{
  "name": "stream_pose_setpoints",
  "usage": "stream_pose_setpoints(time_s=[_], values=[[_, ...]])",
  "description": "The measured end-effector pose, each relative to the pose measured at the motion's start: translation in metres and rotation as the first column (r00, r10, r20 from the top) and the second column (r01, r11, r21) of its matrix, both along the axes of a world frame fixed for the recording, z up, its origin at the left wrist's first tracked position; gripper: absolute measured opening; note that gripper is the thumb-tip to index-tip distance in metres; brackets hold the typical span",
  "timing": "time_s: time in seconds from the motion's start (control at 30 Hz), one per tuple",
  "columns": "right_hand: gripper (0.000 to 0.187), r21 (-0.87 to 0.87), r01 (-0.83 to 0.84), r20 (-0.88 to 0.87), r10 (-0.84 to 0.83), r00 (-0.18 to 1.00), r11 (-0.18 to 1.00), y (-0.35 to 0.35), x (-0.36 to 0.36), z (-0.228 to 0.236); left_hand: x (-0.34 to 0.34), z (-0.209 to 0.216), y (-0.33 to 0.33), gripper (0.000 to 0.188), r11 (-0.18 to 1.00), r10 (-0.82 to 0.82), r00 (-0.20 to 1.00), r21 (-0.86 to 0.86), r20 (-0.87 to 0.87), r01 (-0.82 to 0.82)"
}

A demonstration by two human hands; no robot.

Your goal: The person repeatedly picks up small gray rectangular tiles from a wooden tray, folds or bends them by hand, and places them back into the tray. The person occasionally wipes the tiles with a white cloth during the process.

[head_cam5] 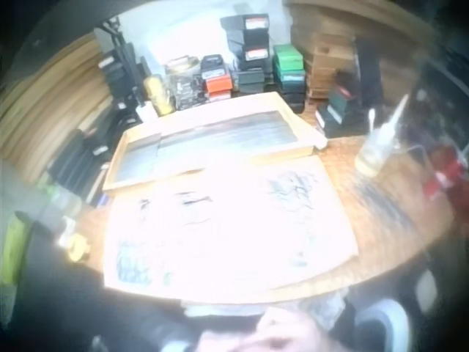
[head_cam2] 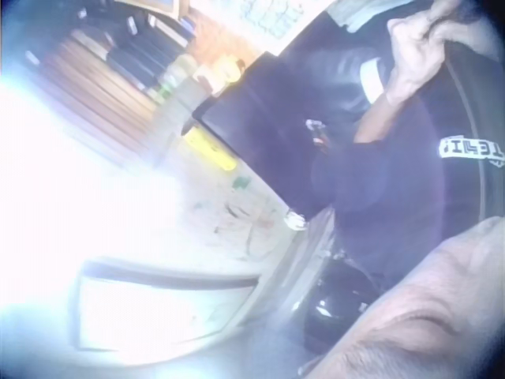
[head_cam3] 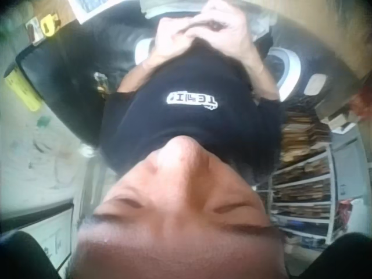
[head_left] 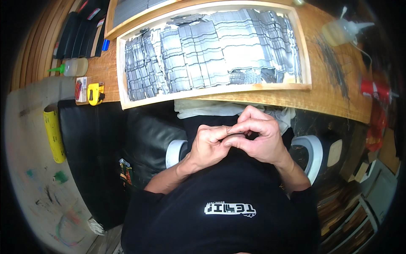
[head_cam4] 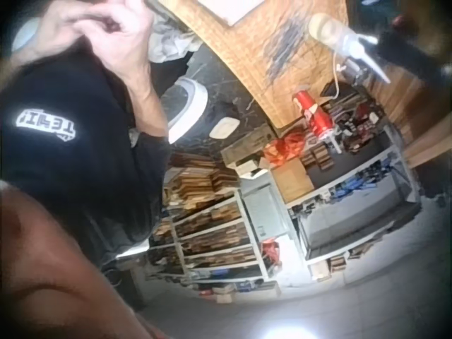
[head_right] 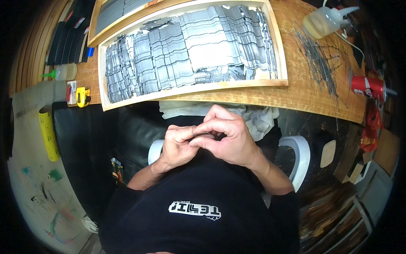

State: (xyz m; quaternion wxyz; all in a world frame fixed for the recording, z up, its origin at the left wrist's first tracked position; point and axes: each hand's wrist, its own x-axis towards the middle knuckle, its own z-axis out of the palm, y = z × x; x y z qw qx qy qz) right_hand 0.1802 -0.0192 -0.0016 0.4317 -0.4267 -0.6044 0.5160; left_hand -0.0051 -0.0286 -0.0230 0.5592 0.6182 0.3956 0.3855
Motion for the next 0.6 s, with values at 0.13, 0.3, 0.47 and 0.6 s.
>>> stream_pose_setpoints(time_s=[0.13, 0.3, 0.47, 0.6], values=[[0.017, -0.051, 0.066, 0.027, -0.065, 0.998, 0.997, -0.008, -0.006, -0.002, -0.003, -0.002, 0.003, 0.016, 0.998, -0.057, 0.998, -0.015, -0.033, 0.056], [0.018, 0.044, 0.083, 0.092, -0.086, 0.992, 0.996, -0.010, -0.005, -0.004, -0.010, 0.002, 0.010, 0.013, 0.989, -0.135, 0.988, -0.077, -0.073, 0.130], [0.017, 0.275, 0.097, 0.127, -0.136, 0.983, 0.957, -0.012, -0.006, -0.012, -0.011, -0.001, 0.016, 0.014, 0.987, -0.162, 0.986, 0.000, -0.045, 0.162], [0.016, 0.230, 0.089, 0.118, -0.119, 0.986, 0.969, -0.013, -0.002, -0.013, -0.013, -0.002, 0.020, 0.018, 0.978, -0.210, 0.975, -0.014, -0.075, 0.210]])
